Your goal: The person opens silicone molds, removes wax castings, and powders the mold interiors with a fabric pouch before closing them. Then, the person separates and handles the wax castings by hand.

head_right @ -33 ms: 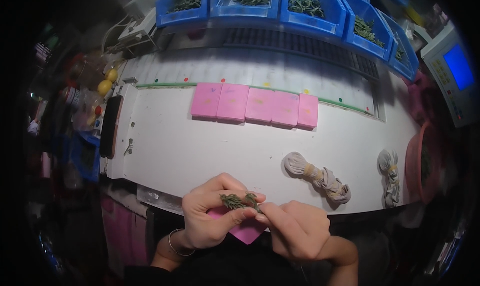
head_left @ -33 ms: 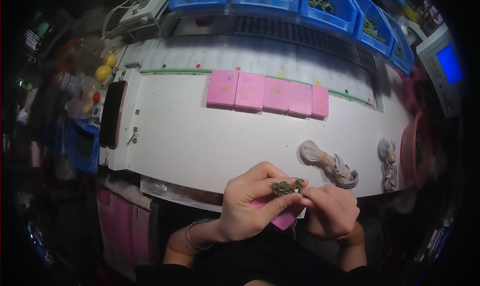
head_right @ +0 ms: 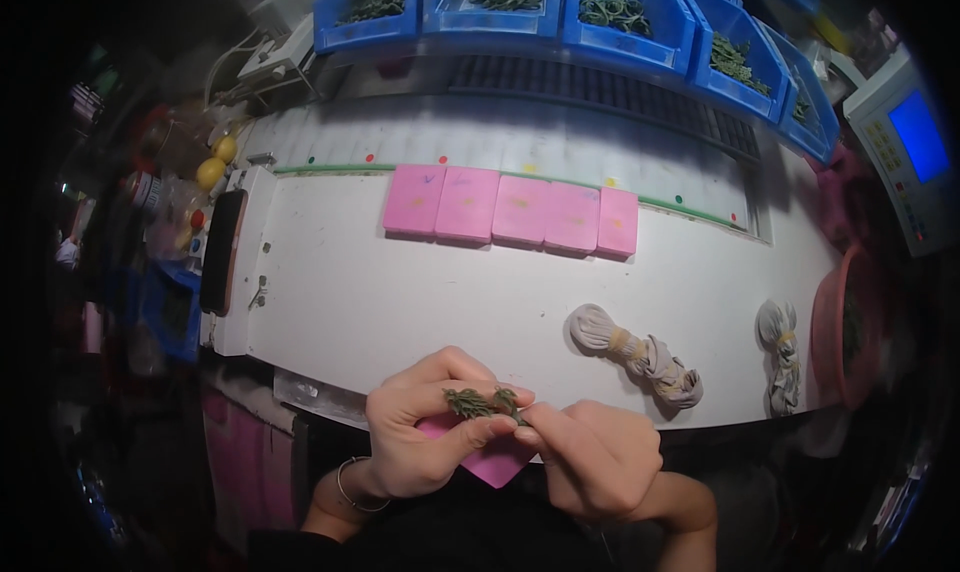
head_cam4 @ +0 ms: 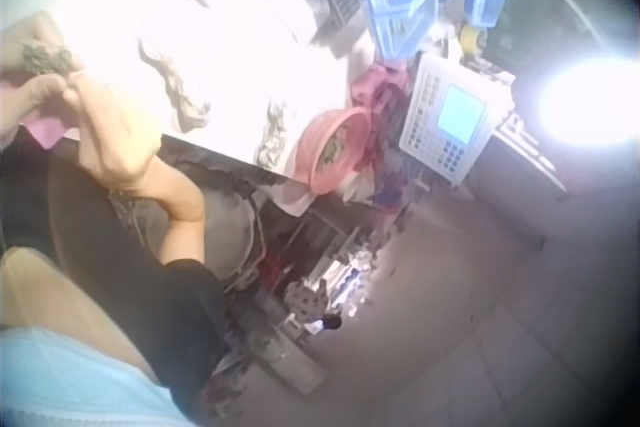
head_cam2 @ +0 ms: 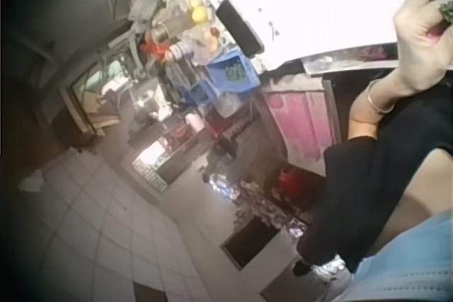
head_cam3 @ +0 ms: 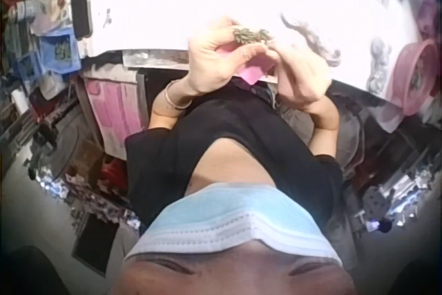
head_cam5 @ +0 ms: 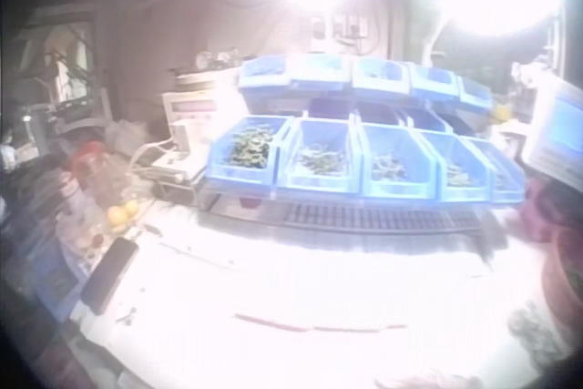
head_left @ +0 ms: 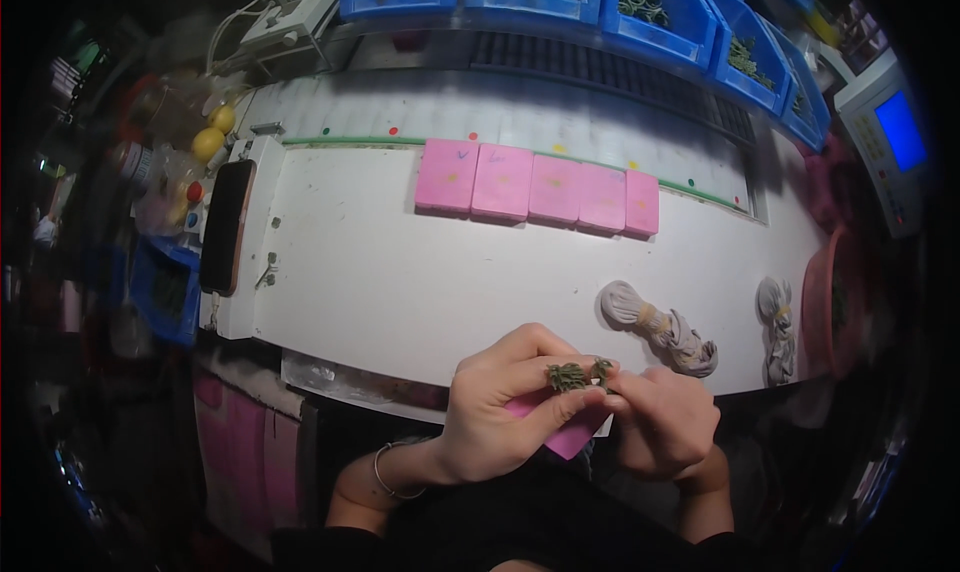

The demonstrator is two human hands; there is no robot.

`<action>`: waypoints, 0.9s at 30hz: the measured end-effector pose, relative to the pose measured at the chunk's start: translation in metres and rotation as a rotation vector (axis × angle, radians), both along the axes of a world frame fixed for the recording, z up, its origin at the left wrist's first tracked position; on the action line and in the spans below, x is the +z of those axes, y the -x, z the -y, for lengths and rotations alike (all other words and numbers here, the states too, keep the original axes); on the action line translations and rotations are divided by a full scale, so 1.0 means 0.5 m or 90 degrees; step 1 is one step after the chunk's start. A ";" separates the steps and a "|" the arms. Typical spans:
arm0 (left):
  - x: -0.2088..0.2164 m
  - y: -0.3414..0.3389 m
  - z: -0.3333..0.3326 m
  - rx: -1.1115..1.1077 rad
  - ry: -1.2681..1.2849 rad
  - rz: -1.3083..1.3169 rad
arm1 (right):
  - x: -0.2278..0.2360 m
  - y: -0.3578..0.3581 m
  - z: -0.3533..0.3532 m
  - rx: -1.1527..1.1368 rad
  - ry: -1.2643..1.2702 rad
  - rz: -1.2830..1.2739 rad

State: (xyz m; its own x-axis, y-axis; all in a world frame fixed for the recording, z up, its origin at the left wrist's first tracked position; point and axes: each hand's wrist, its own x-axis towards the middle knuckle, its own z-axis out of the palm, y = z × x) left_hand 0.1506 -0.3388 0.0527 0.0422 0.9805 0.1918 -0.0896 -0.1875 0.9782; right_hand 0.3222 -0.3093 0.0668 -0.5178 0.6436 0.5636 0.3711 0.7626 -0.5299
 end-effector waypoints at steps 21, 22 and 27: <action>-0.062 -0.040 -0.058 0.015 0.047 -0.216 | 0.011 -0.050 -0.067 -0.011 0.374 0.050; -0.059 -0.049 -0.064 0.009 0.020 -0.208 | 0.015 -0.054 -0.080 0.018 0.381 0.040; -0.036 -0.059 -0.091 -0.015 0.089 -0.145 | 0.065 -0.097 -0.206 -0.102 0.371 -0.045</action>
State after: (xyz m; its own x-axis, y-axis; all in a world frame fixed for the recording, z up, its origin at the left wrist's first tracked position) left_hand 0.1802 -0.2935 0.0350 0.0912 0.9951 0.0377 0.1325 -0.0496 0.9899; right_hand 0.3709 -0.2062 0.0995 -0.3631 0.9233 0.1250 0.4057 0.2775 -0.8709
